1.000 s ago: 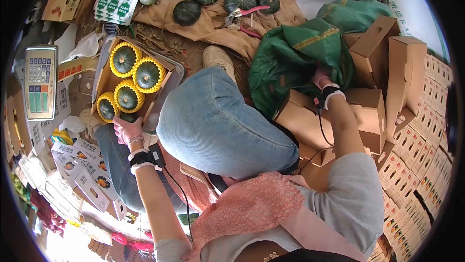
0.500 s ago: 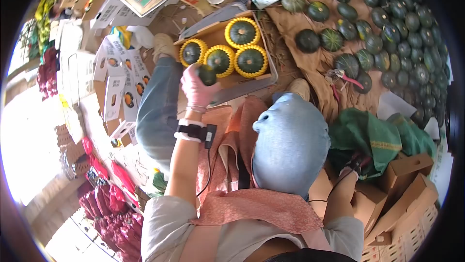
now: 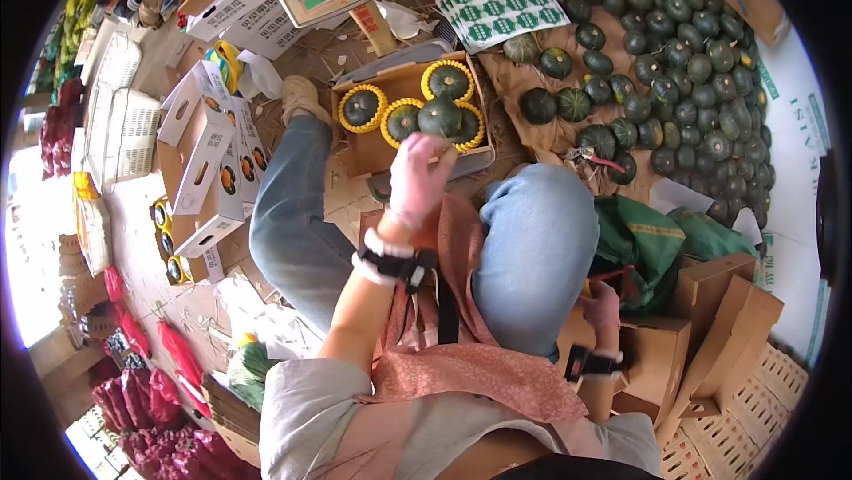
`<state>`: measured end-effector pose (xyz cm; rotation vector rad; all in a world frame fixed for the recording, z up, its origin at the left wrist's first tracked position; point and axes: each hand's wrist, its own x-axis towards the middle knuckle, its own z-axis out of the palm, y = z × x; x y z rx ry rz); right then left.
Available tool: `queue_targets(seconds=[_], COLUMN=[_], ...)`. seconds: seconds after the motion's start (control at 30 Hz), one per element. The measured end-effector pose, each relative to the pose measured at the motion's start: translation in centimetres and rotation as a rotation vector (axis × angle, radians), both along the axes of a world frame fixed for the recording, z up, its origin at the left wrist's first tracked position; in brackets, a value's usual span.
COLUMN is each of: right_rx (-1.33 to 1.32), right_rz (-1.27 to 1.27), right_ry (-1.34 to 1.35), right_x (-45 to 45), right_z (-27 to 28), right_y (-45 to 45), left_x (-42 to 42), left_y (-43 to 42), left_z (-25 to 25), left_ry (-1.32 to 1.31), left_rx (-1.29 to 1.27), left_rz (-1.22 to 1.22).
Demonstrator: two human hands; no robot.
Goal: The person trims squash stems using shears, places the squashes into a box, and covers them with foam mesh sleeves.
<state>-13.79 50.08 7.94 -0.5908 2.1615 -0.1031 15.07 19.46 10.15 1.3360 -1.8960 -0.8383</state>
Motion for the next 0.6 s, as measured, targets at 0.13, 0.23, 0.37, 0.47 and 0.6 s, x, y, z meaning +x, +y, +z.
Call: queue_targets(seconds=[0.13, 0.23, 0.37, 0.47, 0.6], right_rx=[-0.838, -1.243, -1.202, -1.114, -1.092], right_rz=[0.087, 0.335, 0.214, 0.122, 0.259], right_ry=[0.661, 0.42, -0.73, -0.908, -0.662], right_x=[7.4, 12.0, 15.1, 16.1, 18.3], right_z=[14.4, 17.8, 18.5, 18.1, 15.5], right_y=[-6.7, -9.8, -11.8, -12.3, -13.2], left_x=[0.4, -1.2, 0.7, 2.2, 3.6], left_y=[6.6, 9.3, 9.6, 9.4, 9.9], left_z=[8.6, 11.5, 12.2, 12.5, 10.9], left_ry=[0.417, 0.485, 0.498, 0.478, 0.584], left_rx=[-0.1, -0.221, -0.32, -0.314, -0.205], left_rz=[-0.516, -0.697, -0.603, -0.601, -0.517])
